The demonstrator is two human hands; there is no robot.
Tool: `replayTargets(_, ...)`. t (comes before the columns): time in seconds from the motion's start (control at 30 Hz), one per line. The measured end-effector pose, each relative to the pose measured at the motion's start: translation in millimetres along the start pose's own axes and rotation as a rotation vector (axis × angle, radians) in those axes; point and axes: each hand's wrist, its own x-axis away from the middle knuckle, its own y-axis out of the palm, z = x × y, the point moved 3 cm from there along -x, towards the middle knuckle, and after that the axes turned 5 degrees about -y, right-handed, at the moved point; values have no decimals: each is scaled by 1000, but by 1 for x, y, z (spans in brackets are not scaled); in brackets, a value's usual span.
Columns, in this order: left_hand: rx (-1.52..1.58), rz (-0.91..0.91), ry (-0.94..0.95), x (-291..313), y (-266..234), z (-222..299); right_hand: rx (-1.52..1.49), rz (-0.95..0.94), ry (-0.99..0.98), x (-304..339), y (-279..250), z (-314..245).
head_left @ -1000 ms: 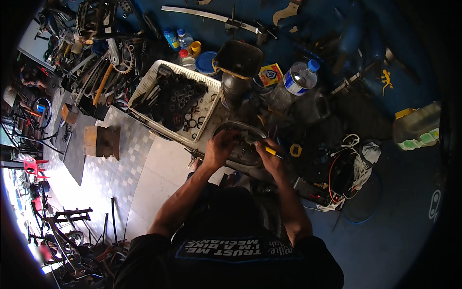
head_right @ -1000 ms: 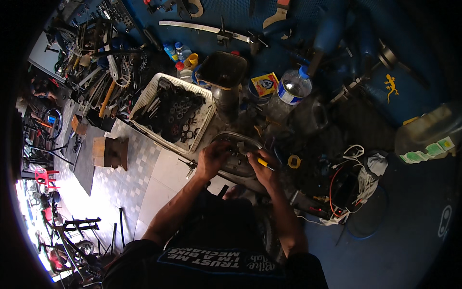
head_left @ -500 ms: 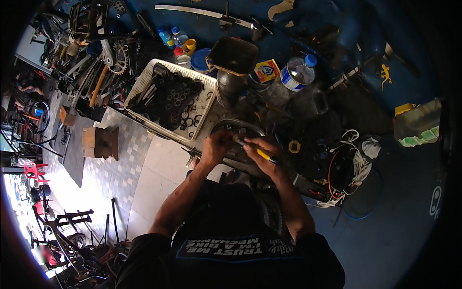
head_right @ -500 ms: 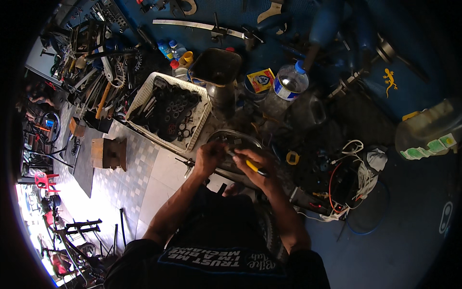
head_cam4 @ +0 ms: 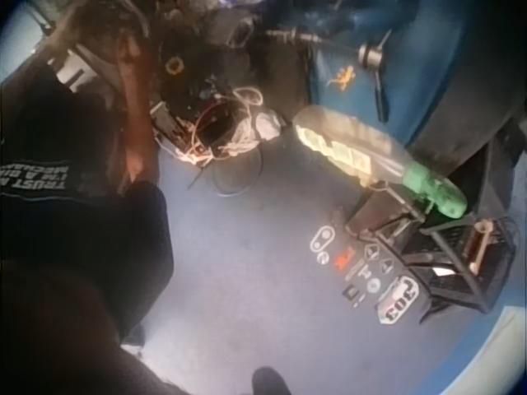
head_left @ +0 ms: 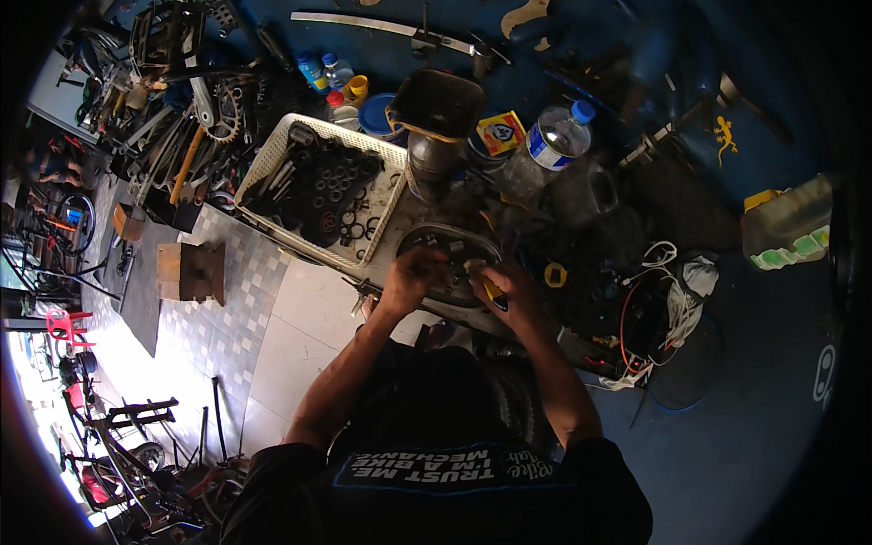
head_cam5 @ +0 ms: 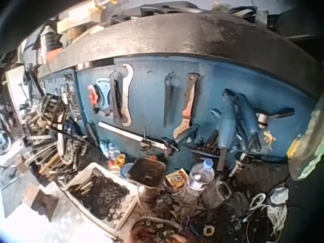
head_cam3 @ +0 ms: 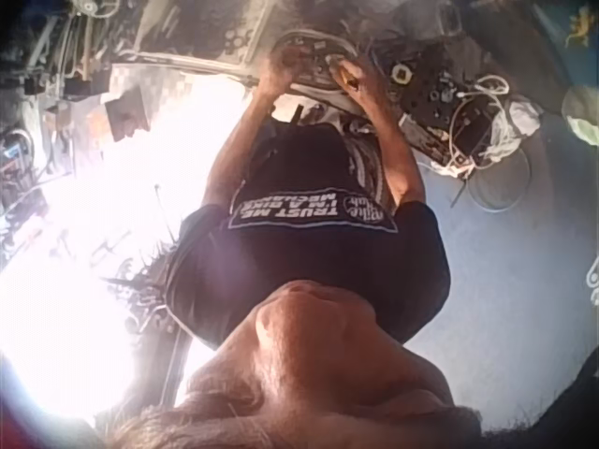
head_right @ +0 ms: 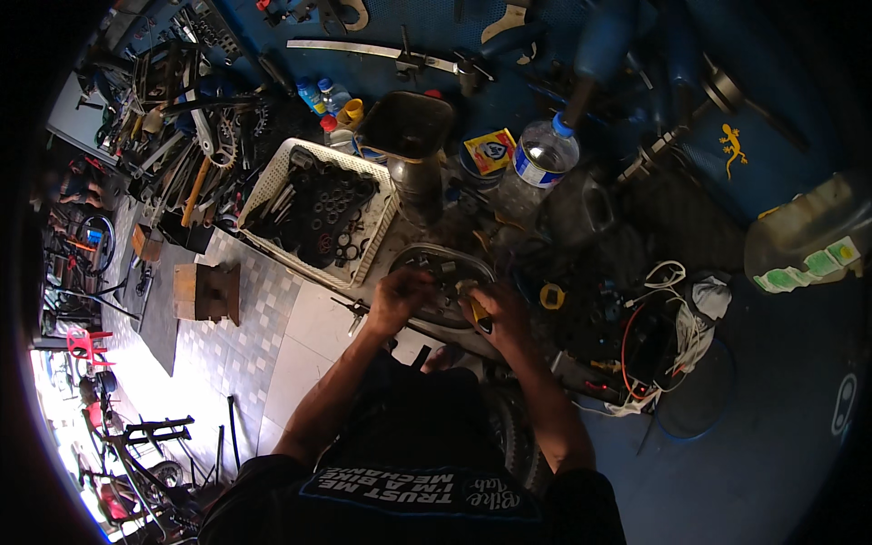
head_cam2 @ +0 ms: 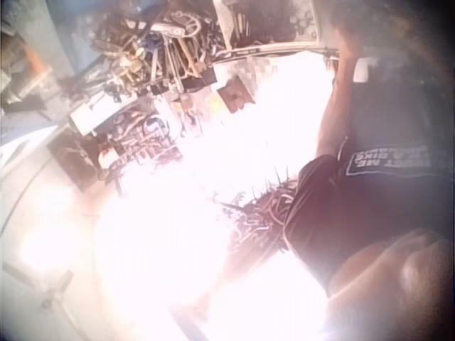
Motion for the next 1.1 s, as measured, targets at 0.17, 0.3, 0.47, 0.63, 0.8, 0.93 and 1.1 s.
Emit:
replayTargets(0.17, -59, 193, 50, 0, 4, 3, -176, -127, 294, -6, -1, 8)
replayTargets(0.3, -286, 216, 44, -2, 1, -2, -530, -58, 397, -25, 2, -35)
replayTargets(0.47, -34, 226, -58, -7, -2, -13, -466, -3, 441, -18, 17, -14)
replayTargets(0.63, -6, 237, -10, -11, -5, -16, -726, 91, 582, -4, 36, -13)
replayTargets(0.8, -63, 257, 18, -13, -6, -8, -811, 220, 627, -1, 33, -15)
replayTargets(0.93, -151, 257, 84, -9, -2, 5, -562, 68, 471, -8, 27, -5)
replayTargets(1.1, -236, 230, 115, -5, -6, 9, -257, -75, 375, -13, 7, -12)
